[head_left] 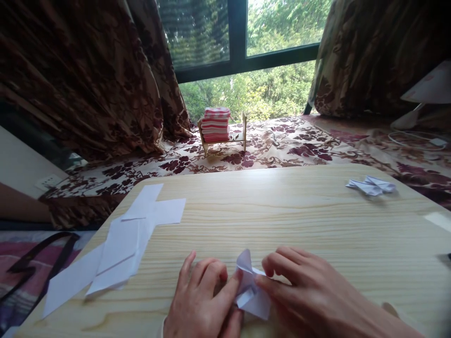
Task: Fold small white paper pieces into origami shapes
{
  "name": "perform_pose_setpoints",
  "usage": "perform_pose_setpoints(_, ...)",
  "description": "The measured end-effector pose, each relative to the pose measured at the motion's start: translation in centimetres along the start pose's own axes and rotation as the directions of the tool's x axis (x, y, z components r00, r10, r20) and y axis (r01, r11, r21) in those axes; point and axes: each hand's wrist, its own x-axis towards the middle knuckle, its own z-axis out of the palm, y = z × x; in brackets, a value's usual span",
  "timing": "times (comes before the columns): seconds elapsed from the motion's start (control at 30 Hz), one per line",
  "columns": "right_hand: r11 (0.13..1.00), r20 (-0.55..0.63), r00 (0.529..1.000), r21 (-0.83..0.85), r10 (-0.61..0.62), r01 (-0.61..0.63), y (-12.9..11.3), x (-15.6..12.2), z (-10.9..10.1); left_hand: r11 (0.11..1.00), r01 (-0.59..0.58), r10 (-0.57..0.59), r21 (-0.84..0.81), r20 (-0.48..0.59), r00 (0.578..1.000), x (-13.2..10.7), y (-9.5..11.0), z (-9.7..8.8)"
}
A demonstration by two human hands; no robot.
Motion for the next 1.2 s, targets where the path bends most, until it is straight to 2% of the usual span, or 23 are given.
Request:
perform_pose_setpoints(0.1,1.0,0.095,0.995,0.005,0.005,-0.006,-0.2,0.1,0.4,0.996,0.051,-0.053,-0.079,-0.02,0.998,0.0,0.3,0.2)
perform_pose_setpoints(0.17,1.0,0.104,0.995,0.028,0.005,-0.008,-0.1,0.1,0.7,0.993,0.088,-0.092,-0.078,-0.049,0.995,0.0,0.5,0.5)
perform_pose_setpoints(0.3,0.997,-0.02,0.999,0.066,0.033,-0.031,0.3,0.0,1.2,0.992,0.125,-0.127,-0.036,-0.077,0.989,0.1,0.8,1.0)
perform_pose_setpoints(0.47,0.997,0.022,0.998,0.057,0.052,-0.053,0.4,-0.2,1.5,0.994,0.095,-0.099,-0.05,-0.082,0.992,0.3,0.8,0.9)
perform_pose_setpoints(0.6,0.994,-0.098,0.99,0.052,0.103,-0.098,0.4,-0.6,1.3,0.994,0.099,-0.103,-0.039,-0.119,0.988,0.1,0.7,1.1)
perform_pose_setpoints(0.67,0.99,-0.101,0.986,0.058,0.136,-0.13,0.5,-0.6,1.3,0.994,0.103,-0.108,-0.043,-0.138,0.985,0.0,0.8,1.3)
perform_pose_setpoints(0.8,0.998,0.017,0.999,0.044,0.042,-0.043,0.4,-0.2,1.7,0.991,0.119,-0.128,-0.067,-0.145,0.981,0.0,0.9,1.5)
perform_pose_setpoints(0.93,0.998,0.013,0.999,-0.029,-0.046,0.046,0.3,0.1,1.9,0.989,0.126,-0.134,-0.074,-0.124,0.983,0.1,0.9,1.4)
perform_pose_setpoints(1.2,0.998,0.0,0.999,-0.045,-0.039,0.039,0.2,0.4,2.3,0.996,0.085,-0.086,-0.017,-0.096,0.992,-0.3,1.0,0.7)
